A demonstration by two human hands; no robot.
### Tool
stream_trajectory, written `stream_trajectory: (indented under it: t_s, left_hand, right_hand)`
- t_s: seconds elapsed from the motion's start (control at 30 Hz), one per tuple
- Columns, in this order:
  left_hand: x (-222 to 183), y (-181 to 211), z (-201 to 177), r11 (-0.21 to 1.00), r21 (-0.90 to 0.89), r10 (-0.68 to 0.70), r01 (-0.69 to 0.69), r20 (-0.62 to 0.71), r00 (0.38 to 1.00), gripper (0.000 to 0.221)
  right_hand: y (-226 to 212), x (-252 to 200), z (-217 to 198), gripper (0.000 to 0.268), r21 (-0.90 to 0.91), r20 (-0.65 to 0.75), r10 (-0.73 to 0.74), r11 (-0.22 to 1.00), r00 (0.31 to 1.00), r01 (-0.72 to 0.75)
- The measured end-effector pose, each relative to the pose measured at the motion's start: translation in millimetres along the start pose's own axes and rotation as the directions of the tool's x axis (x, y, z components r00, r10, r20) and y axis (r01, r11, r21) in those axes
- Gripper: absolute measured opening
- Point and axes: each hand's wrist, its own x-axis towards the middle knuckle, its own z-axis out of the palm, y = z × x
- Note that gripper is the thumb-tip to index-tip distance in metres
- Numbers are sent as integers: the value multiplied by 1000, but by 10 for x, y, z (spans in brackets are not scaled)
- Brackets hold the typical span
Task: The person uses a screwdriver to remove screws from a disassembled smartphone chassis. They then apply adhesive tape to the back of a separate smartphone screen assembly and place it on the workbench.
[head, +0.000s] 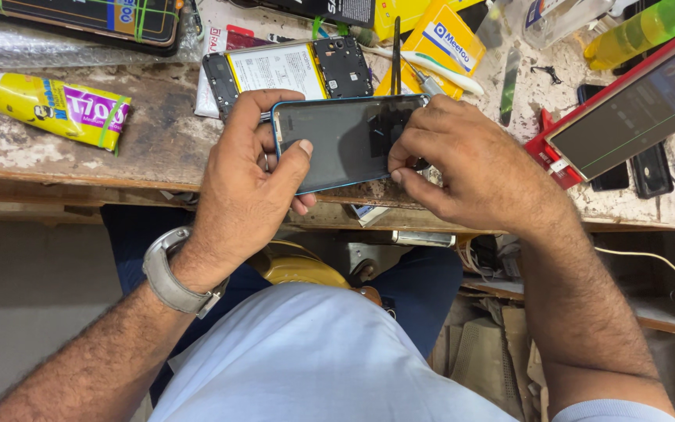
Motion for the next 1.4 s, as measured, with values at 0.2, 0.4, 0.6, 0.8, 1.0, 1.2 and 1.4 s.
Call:
stream_trajectory:
  t_s: [0.2,0.4,0.6,0.8,1.0,1.2,1.4]
  left_hand:
    - [11,-3,-1,1000,-6,-15,15,-11,1000,40]
    - [32,2,-16,1000,22,-22,22,-10,1000,41]
    - [37,-22,-15,1000,-17,-24,23,-19,1000,40]
    - [51,-39,-37,996,-80,-36,34,-18,999,40]
    - [50,-46,-58,991,-131,-28,27,-8,1000,39]
    - [59,-45,-67,995,-94,-22,20,-15,1000,39]
    - [50,-16,-67,997,-72,-32,32,4,999,39]
  right_hand:
    - [0,-13,16,11,4,9,23,1000,1000,-23]
    - [12,-55,37,10,43,-47,-16,999,999,18]
    - [-9,-99,88,12,54,-100,27,998,995,-22]
    - [-16,-132,140,15,179,-159,98,981,982,-69]
    - [-4,-162,253,17,216,-231,171,969,958,-121]
    - [2,-190,324,14,247,-256,148,966,955,-83]
    - [-23,-175,319,16,208,-224,122,975,967,-75]
